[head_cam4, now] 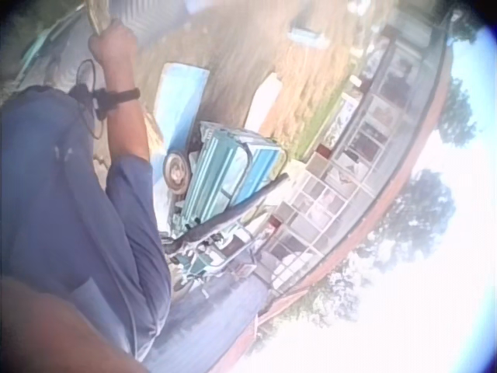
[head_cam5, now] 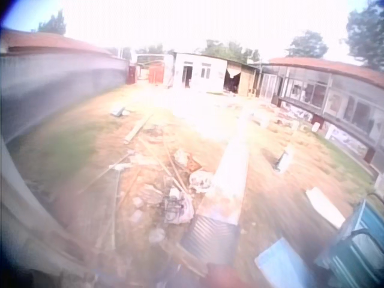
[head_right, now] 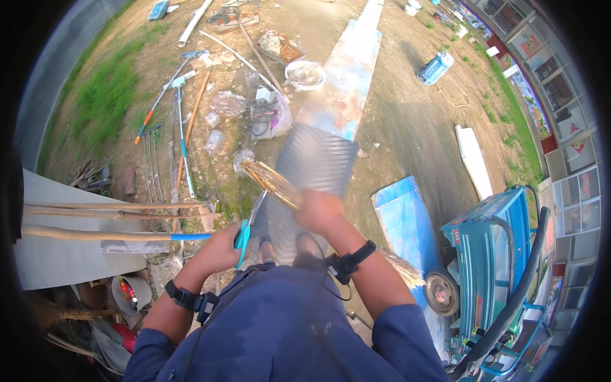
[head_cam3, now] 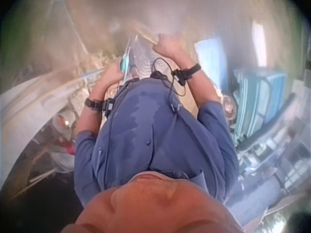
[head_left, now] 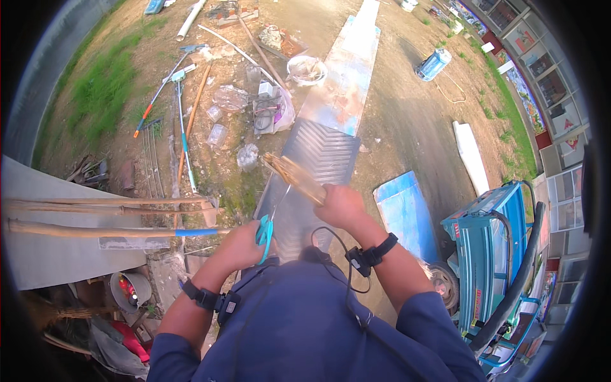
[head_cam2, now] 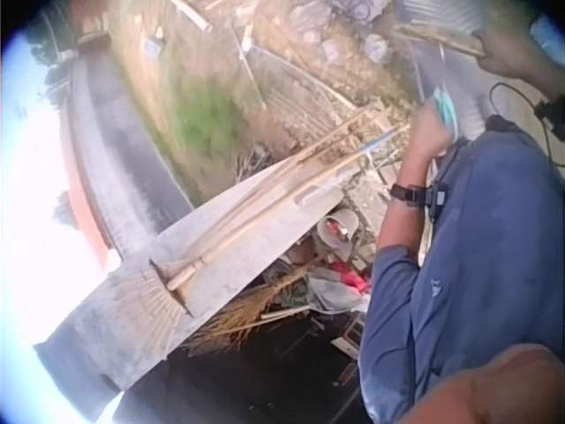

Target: The recorder uses scissors to trim the ends of a straw broom and then uses white tape to secure the straw bundle.

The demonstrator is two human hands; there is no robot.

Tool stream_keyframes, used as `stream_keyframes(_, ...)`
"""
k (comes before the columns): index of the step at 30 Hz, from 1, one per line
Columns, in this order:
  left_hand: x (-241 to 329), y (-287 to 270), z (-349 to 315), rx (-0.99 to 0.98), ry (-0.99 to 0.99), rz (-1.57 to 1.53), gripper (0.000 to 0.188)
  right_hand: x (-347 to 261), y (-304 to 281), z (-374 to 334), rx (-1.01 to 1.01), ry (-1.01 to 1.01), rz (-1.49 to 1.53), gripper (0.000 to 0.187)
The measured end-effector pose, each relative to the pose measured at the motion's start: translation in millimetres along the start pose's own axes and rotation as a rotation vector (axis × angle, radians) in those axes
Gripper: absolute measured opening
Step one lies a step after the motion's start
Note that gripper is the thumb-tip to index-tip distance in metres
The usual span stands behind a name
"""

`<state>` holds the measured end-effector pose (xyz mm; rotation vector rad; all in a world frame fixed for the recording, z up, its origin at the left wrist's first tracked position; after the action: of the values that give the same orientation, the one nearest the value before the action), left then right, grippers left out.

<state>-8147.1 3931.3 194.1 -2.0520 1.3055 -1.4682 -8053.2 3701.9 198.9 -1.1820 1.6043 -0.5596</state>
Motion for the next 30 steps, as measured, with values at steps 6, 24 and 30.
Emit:
stream_keyframes(6,15.7,-0.5,11.7,0.038,-0.065,0.082,0.032,1.6,-22.6,15.5,-0.029,-0.074,-0.026,0.034)
stream_keyframes(24,3.8,15.1,28.7,0.188,-0.073,-0.14,0.021,7.9,-38.3,44.5,-0.163,-0.05,-0.07,0.038)
stream_keyframes(30,-24.0,20.8,28.1,0.216,-0.141,-0.154,0.031,26.1,-48.9,57.2,-0.108,-0.024,0.154,0.043)
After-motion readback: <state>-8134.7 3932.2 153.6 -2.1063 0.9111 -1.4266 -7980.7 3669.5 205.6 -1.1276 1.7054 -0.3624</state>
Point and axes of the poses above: each hand's wrist, its own z-axis towards the middle knuckle, its own y-axis out of the palm, x = y × z, the point moved 7 cm from there along z, towards the middle knuckle, and after that the axes turned 10 degrees about z, right-handed, at the moved point
